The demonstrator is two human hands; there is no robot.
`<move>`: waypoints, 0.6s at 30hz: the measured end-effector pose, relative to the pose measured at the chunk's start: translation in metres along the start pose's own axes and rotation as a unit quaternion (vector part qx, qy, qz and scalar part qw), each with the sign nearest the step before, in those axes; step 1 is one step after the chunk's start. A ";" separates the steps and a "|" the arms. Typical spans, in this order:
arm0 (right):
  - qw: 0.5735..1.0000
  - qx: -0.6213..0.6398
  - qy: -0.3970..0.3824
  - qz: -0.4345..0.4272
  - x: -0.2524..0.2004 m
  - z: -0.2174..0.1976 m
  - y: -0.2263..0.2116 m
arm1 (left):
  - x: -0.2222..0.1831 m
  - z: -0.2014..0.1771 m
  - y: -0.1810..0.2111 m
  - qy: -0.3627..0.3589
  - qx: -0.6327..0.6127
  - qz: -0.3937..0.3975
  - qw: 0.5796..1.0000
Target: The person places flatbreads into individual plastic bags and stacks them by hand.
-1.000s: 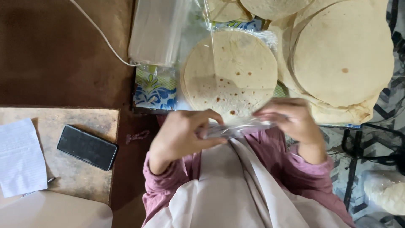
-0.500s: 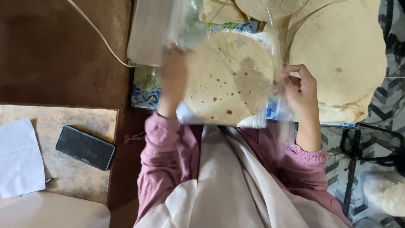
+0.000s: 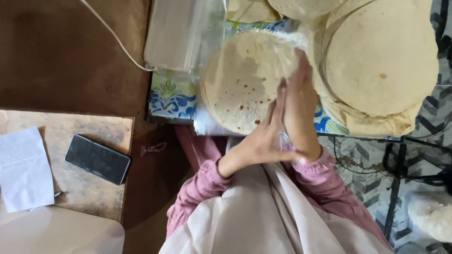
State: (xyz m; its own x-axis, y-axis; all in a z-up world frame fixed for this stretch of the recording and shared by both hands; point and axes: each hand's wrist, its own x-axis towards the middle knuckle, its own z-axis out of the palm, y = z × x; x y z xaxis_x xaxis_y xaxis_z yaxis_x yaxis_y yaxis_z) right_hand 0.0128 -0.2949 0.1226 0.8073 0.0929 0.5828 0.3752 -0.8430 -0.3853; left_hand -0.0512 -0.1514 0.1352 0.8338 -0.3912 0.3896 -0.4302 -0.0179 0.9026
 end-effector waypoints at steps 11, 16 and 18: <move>0.881 0.366 -0.121 0.274 -0.007 0.002 0.074 | 0.025 -0.116 -0.174 0.181 0.217 -0.157 0.946; 0.793 0.433 -0.236 0.358 -0.016 0.020 0.072 | 0.032 -0.170 -0.182 0.296 0.421 -0.171 0.840; 0.800 0.422 -0.239 0.353 -0.024 0.030 0.075 | 0.025 -0.180 -0.190 0.313 0.419 -0.151 0.839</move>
State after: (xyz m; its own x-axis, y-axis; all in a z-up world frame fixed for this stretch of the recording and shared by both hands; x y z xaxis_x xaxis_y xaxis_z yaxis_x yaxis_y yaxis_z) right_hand 0.0356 -0.3446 0.0580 0.9602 0.1125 -0.2556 -0.2400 -0.1353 -0.9613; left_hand 0.1132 0.0077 0.0060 0.8539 0.3025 0.4235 -0.0403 -0.7728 0.6333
